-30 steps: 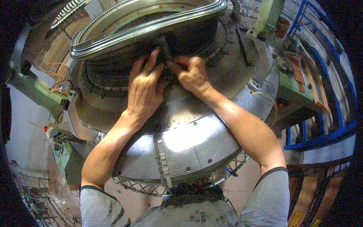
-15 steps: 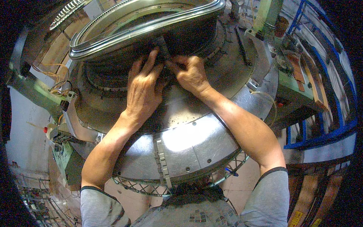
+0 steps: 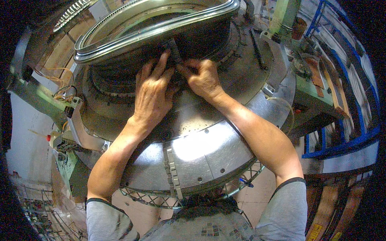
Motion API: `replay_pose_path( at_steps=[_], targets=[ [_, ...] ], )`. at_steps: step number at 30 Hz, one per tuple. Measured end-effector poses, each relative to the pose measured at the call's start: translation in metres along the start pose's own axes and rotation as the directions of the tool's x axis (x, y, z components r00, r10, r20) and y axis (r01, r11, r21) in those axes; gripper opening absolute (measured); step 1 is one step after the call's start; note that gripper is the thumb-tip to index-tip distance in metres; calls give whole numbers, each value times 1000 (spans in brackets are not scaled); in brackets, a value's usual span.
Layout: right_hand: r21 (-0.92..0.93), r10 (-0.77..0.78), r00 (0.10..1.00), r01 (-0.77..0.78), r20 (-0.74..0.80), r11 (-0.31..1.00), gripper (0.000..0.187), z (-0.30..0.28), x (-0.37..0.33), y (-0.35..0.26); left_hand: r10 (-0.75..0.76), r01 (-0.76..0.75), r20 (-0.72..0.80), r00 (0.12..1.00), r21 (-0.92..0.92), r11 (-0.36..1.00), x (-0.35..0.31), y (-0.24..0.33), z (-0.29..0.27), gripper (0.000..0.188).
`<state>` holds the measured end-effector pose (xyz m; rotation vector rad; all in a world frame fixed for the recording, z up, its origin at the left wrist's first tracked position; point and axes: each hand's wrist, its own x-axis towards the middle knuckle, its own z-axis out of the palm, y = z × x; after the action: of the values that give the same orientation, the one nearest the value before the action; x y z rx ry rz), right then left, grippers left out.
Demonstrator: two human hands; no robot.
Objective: The person repeatedly picks up small metal strips from a wooden tray, marks them with a blue marker, and inserts them into slots on a large circular metal machine. The person handles the strips one at a time and secures them into place on the machine's rim.
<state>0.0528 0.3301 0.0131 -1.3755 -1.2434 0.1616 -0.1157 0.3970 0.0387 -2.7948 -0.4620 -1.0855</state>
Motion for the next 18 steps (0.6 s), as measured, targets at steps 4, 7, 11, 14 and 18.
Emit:
replay_pose_path(
  at_steps=[4, 7, 11, 14, 18],
  targets=[
    [-13, 20, 1000, -20, -1, 1000, 16, 0, 0, 1, 1, -2, 30, 1000, 39, 999, 1, 0, -2, 50],
    [-5, 10, 1000, -10, 1, 1000, 18, -1, 0, -1, -4, 3, 40, 999, 30, 1000, 2, 0, -3, 53],
    [-44, 76, 997, -75, 24, 996, 21, -3, 1, -4, 1, -2, 32, 999, 14, 1000, 2, 0, -5, 53],
    [-50, 68, 997, -67, 20, 997, 21, -3, 1, -3, -4, 3, 39, 999, 16, 1000, 3, 0, -4, 52],
    [-62, 38, 999, -37, 15, 997, 19, -2, 1, 0, -4, 3, 38, 999, 19, 1000, 3, 0, -4, 52]
  ],
)
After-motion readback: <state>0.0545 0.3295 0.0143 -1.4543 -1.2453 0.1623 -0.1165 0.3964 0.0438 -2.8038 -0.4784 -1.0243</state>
